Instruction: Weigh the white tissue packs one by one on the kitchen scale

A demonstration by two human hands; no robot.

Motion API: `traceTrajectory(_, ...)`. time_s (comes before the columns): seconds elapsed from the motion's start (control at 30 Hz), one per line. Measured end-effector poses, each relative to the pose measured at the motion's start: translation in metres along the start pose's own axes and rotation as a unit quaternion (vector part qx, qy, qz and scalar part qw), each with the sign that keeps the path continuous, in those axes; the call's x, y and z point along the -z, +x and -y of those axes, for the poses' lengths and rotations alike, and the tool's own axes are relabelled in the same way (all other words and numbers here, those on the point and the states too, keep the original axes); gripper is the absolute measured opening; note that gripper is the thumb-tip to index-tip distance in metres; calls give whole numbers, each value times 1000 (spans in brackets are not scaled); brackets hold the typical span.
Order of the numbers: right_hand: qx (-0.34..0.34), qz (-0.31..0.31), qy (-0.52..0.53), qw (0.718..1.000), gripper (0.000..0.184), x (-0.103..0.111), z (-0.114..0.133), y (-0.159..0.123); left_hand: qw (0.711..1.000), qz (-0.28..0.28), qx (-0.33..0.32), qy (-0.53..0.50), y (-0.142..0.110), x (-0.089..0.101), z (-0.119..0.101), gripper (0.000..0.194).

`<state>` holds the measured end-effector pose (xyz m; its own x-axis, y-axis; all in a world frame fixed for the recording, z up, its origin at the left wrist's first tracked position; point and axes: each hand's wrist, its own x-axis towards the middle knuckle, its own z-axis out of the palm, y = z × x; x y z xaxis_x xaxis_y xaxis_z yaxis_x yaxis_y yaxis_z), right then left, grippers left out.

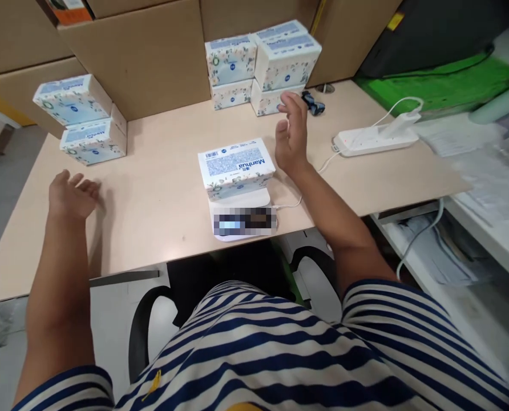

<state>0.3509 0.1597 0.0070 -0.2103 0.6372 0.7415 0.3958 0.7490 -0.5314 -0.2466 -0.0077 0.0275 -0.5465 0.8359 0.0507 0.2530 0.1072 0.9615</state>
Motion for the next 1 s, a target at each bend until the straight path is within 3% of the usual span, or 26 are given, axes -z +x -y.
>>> traceTrajectory(0.07,-7,9,5,1000,106,-4,-9,-10,990,59,125,-26,-8,-25,-11,78)
traceTrajectory(0.1,-12,14,9,1000,105,-5,-9,-14,985,90,142,-31,-16,-46,-16,80)
traceTrajectory(0.17,-27,17,16,999,104,-4,-4,-18,980,173,89,-29,-37,-99,-27,93)
traceTrajectory(0.27,-46,17,25,998,105,-5,8,-19,988,132,-70,-39,-81,-180,-34,112)
traceTrajectory(0.37,-72,19,41,996,105,-4,18,-19,977,132,-165,-33,-123,-223,-32,102)
traceTrajectory(0.5,-101,12,89,991,102,-3,21,-23,965,159,-207,-26,-146,-227,-24,96)
traceTrajectory(0.8,-84,2,60,995,100,-9,19,-35,931,174,-317,44,-138,-220,-12,86)
traceTrajectory(1.0,-117,-14,78,990,99,-7,23,-34,905,186,-378,60,-139,-220,-11,82)
